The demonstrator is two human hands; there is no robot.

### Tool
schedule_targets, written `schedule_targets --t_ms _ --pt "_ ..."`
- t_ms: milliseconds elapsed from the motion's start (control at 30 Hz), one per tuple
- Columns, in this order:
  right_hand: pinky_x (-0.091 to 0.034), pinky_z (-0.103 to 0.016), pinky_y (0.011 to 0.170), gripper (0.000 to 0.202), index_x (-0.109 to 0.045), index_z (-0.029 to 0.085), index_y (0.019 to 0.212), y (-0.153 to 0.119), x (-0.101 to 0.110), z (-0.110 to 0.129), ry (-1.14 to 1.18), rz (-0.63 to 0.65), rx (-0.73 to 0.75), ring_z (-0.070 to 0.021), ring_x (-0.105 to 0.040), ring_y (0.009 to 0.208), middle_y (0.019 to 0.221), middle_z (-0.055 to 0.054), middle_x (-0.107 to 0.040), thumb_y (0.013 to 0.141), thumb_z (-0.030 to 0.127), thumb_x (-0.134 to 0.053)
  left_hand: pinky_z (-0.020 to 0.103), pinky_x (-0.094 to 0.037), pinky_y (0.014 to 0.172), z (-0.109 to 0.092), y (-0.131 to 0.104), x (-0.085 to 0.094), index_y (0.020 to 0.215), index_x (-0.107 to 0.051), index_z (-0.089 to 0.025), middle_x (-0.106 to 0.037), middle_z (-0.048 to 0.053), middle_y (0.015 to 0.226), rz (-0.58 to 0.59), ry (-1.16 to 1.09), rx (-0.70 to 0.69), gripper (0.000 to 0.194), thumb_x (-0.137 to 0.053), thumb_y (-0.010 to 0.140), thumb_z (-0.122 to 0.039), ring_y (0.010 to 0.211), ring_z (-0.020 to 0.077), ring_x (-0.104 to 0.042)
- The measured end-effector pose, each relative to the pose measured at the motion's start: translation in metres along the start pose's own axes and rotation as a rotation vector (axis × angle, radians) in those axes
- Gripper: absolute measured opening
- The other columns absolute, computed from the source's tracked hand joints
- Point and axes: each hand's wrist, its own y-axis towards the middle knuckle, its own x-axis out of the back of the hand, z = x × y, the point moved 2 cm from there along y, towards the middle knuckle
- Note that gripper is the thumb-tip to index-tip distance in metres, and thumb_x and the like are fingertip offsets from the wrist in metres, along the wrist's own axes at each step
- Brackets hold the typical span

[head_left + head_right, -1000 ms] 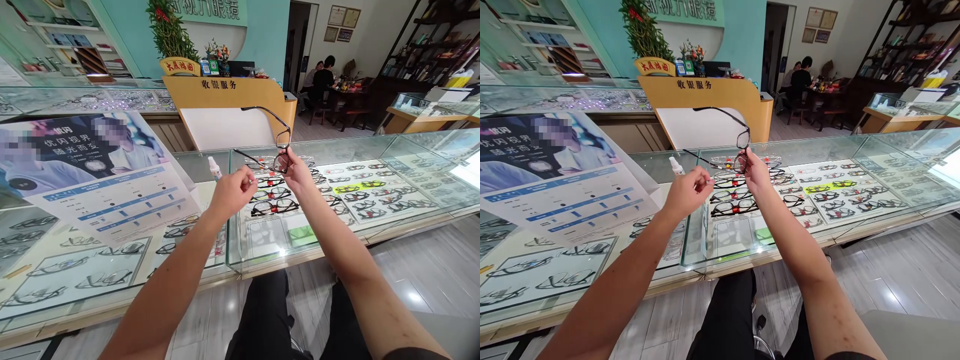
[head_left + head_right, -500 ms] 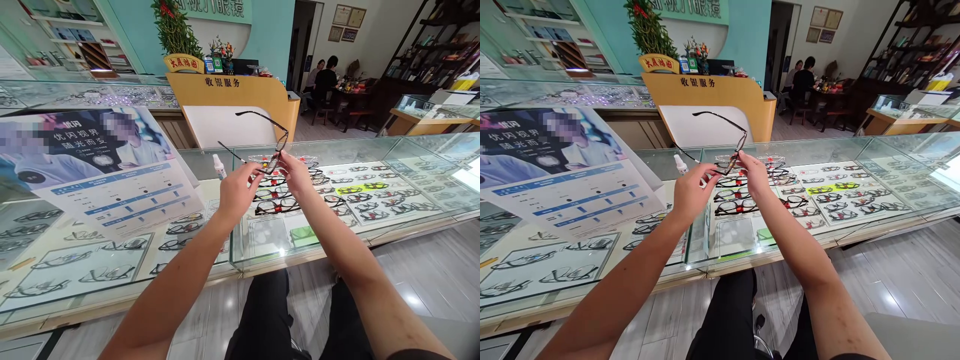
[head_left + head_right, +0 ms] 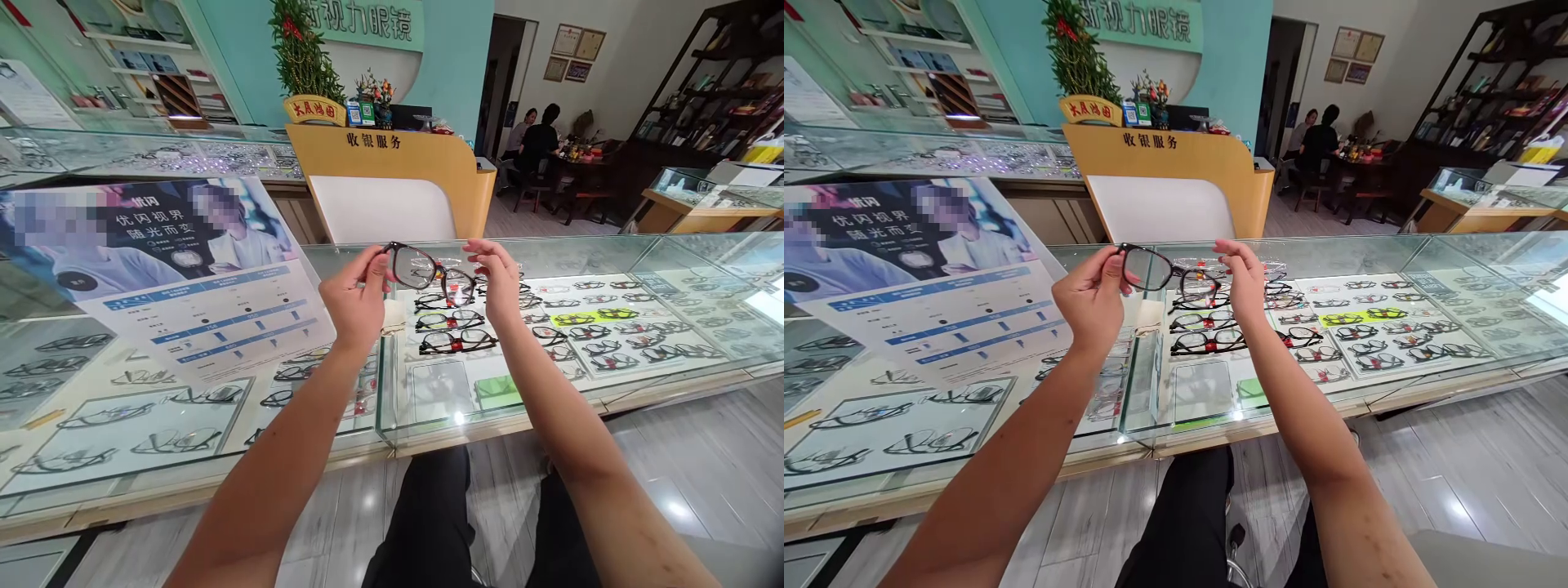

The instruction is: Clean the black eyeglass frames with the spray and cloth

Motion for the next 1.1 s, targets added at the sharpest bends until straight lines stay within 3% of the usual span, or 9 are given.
schedule_targets --t_ms 200,333,400,500,667,900,1000,1100 --pt "-0.058 -0.038 0.093 0.033 -0.087 0.027 0.104 -0.003 -0.010 -0.005 0.171 0.342 -0.146 -0.0247 -0.078 0.103 0.109 -0.004 -0.090 0.088 0.042 -0.062 0.023 -0.041 0.044 -0.004 0.006 -0.002 0.090 -0.087 -0.018 -0.069 0.001 0.064 -0.044 -0.179 0.298 0.044 -0.092 0.089 -0.062 0.046 0.0085 -0.053" --pt "-0.061 -0.040 0.094 0.037 -0.086 0.027 0.112 -0.008 -0.015 -0.005 0.189 0.495 -0.136 -0.0263 -0.079 0.104 0.112 -0.006 -0.090 0.093 0.052 -0.067 0.022 -0.039 0.043 0.002 0.013 0.001 0.088 -0.086 -0.018 -0.079 0.004 0.079 -0.122 -0.251 0.318 0.035 -0.096 0.080 -0.051 0.050 0.0087 -0.059" --pt "-0.062 -0.042 0.097 0.041 -0.086 0.027 0.115 -0.010 -0.016 -0.005 0.169 0.542 -0.125 -0.0275 -0.079 0.105 0.114 -0.007 -0.090 0.093 0.057 -0.070 0.021 -0.040 0.046 0.004 0.014 0.002 0.090 -0.088 -0.019 -0.076 0.002 0.075 -0.134 -0.187 0.297 0.031 -0.094 0.083 -0.048 0.050 0.0076 -0.057" --pt "-0.063 -0.044 0.101 0.041 -0.084 0.027 0.116 -0.012 -0.017 -0.004 0.114 0.511 -0.102 -0.0273 -0.079 0.106 0.113 -0.006 -0.088 0.094 0.059 -0.071 0.021 -0.042 0.048 0.005 0.014 0.004 0.090 -0.088 -0.019 -0.072 0.000 0.065 -0.144 -0.111 0.303 0.034 -0.092 0.090 -0.053 0.047 0.0063 -0.053" --pt "-0.062 -0.046 0.103 0.035 -0.082 0.027 0.112 -0.017 -0.017 0.002 0.001 0.426 -0.004 -0.0272 -0.077 0.108 0.107 -0.004 -0.086 0.094 0.056 -0.075 0.021 -0.043 0.050 0.008 0.015 0.006 0.093 -0.088 -0.020 -0.076 0.001 0.070 -0.158 -0.129 0.330 0.040 -0.092 0.091 -0.060 0.049 0.0067 -0.057" --pt "-0.063 -0.045 0.098 0.033 -0.083 0.030 0.111 -0.025 -0.020 0.007 0.023 0.509 0.060 -0.0268 -0.078 0.105 0.106 -0.003 -0.084 0.093 0.058 -0.082 0.023 -0.047 0.052 0.014 0.013 0.009 0.105 -0.090 -0.022 -0.084 0.005 0.089 -0.187 -0.137 0.343 0.039 -0.088 0.095 -0.059 0.061 0.0118 -0.070" --pt "-0.061 -0.045 0.100 0.041 -0.083 0.030 0.110 -0.028 -0.022 0.006 0.005 0.587 0.073 -0.0269 -0.079 0.103 0.106 -0.003 -0.085 0.092 0.067 -0.085 0.023 -0.042 0.050 0.011 0.014 0.009 0.102 -0.090 -0.021 -0.083 0.005 0.085 -0.199 -0.129 0.353 0.039 -0.088 0.094 -0.059 0.057 0.0105 -0.067" --pt "-0.061 -0.044 0.098 0.043 -0.081 0.029 0.101 -0.032 -0.024 0.005 -0.031 0.587 0.089 -0.0258 -0.079 0.101 0.105 -0.003 -0.086 0.094 0.071 -0.084 0.023 -0.037 0.049 0.009 0.015 0.008 0.092 -0.089 -0.020 -0.082 0.005 0.086 -0.207 -0.128 0.359 0.040 -0.090 0.092 -0.060 0.055 0.0086 -0.063"
